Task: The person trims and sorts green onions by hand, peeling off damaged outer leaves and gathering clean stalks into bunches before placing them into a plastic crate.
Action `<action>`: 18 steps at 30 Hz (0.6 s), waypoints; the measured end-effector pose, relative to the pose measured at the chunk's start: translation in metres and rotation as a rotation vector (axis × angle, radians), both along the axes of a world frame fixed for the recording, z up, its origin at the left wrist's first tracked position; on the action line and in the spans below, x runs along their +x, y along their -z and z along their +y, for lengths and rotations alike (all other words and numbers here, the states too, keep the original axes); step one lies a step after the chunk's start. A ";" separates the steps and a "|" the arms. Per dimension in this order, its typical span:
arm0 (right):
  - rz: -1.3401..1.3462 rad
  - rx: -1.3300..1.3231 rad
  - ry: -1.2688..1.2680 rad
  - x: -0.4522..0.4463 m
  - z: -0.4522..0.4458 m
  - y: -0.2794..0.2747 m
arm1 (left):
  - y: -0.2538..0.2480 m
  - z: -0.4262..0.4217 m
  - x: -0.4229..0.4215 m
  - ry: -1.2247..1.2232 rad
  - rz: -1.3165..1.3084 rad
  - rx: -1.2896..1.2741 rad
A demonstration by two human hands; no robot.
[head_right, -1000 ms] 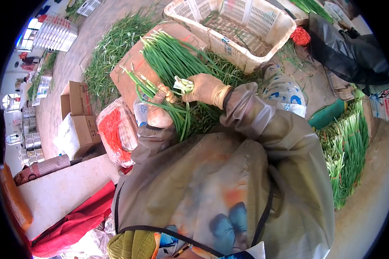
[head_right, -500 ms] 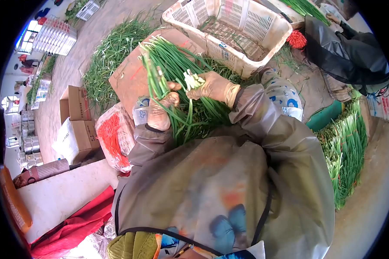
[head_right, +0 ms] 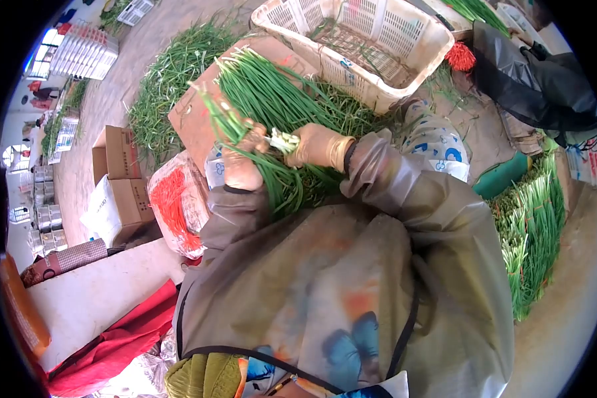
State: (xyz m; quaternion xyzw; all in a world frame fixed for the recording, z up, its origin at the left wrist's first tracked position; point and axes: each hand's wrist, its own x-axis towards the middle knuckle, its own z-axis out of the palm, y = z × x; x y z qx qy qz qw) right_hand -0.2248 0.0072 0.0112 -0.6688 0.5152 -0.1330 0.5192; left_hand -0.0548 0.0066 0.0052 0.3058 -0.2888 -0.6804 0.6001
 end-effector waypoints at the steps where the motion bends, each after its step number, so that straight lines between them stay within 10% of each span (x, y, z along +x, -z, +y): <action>1: 0.035 0.005 -0.012 0.000 0.002 0.000 | -0.001 -0.006 0.007 0.015 0.028 -0.007; 10: -0.850 0.142 0.765 -0.118 -0.032 -0.036 | -0.007 -0.011 0.020 0.161 -0.062 0.058; 15: -0.011 -0.610 0.542 -0.135 -0.034 -0.075 | 0.009 -0.003 0.001 0.395 0.005 0.074; 18: -0.587 -0.349 0.316 -0.120 -0.017 -0.081 | 0.011 -0.004 -0.005 0.337 -0.016 0.045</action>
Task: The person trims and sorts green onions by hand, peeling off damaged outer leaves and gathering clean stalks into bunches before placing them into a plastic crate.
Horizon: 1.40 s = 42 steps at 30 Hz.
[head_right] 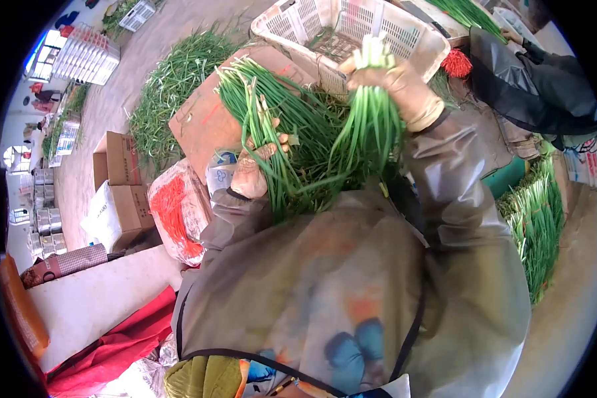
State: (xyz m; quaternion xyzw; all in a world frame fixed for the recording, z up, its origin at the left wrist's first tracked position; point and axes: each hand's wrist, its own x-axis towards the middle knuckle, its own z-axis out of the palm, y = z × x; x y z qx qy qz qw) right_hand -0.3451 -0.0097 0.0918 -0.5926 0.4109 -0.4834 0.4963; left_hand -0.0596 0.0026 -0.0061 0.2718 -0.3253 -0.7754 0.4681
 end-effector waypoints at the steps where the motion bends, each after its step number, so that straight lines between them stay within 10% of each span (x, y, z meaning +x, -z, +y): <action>1: 0.062 0.099 0.003 0.012 0.000 0.007 | 0.000 0.002 0.000 -0.038 -0.062 -0.017; 7: 0.334 0.262 -0.006 0.085 -0.006 0.036 | -0.018 0.013 -0.008 0.134 -0.145 0.115; 25: -0.345 0.270 -0.158 0.063 0.003 0.014 | 0.004 0.007 0.011 -0.116 -0.336 0.094; 28: 0.008 0.202 -0.071 0.049 -0.021 0.025 | -0.003 0.009 0.014 -0.171 -0.239 0.149; 30: 1.044 -0.153 0.371 0.035 -0.036 0.055 | -0.002 0.008 0.016 -0.146 -0.218 0.172; 34: 0.167 0.207 0.285 0.055 -0.017 0.055 | -0.015 0.011 0.010 -0.191 -0.257 0.133; 42: 0.056 0.333 -0.127 0.108 -0.011 0.088 | -0.006 0.015 0.000 -0.171 -0.276 0.075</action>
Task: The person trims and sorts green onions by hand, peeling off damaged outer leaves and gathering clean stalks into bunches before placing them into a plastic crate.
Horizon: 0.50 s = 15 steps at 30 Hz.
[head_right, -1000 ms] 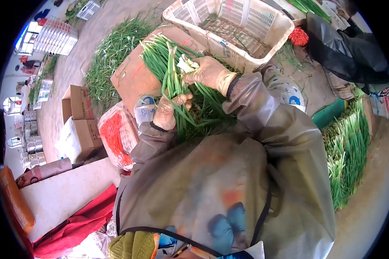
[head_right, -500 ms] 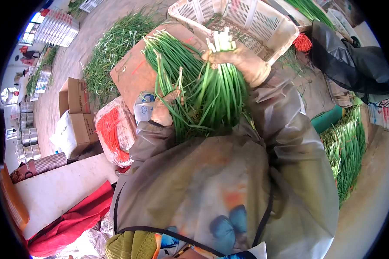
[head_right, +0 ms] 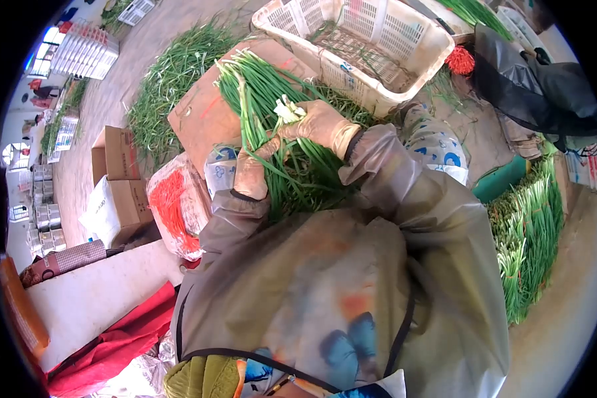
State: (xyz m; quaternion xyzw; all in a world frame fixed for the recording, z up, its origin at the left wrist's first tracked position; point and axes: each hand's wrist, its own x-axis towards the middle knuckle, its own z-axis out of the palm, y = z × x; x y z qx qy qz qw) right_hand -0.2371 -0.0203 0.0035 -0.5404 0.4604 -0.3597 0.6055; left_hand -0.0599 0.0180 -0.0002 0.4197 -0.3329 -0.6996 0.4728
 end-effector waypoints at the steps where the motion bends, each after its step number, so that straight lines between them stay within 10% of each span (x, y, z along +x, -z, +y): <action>1: -0.003 0.001 -0.004 -0.001 0.001 -0.001 | 0.001 0.000 0.003 -0.027 -0.031 -0.045; 6: 0.681 -0.259 0.028 -0.010 0.009 0.000 | 0.001 -0.008 0.021 -0.058 0.398 -0.049; 10: -0.017 0.022 0.106 -0.030 -0.001 0.013 | 0.000 -0.009 0.029 -0.108 0.302 -0.068; 15: 0.090 -0.002 -0.003 -0.017 -0.001 0.002 | -0.002 -0.007 -0.001 0.057 -0.024 -0.180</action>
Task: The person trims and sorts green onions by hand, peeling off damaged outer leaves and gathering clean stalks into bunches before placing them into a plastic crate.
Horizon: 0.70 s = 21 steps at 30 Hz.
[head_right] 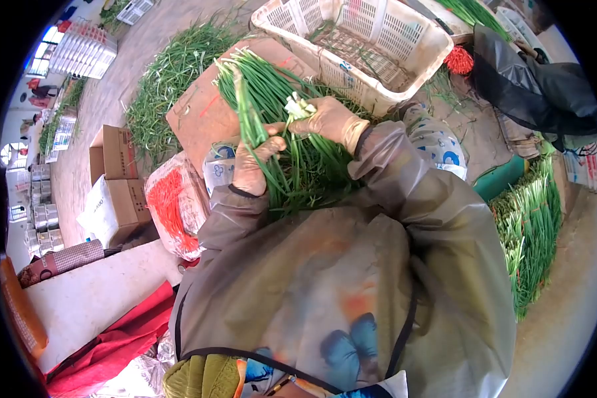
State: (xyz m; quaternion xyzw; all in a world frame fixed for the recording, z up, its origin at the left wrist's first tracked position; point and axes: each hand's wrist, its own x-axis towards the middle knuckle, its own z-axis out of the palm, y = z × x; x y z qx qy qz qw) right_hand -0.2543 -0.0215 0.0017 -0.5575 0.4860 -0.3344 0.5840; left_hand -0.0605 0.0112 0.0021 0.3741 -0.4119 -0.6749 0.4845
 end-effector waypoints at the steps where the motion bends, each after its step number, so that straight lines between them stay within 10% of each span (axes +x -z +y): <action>1: -0.026 0.027 -0.007 0.003 0.001 0.001 | 0.003 -0.001 -0.006 0.018 0.015 -0.065; 11: 0.285 -0.014 -0.162 -0.008 0.001 -0.004 | 0.001 -0.009 0.012 -0.144 0.091 0.072; 21: 0.153 -0.157 0.201 -0.040 -0.007 -0.022 | 0.034 -0.018 0.035 -0.120 0.167 0.334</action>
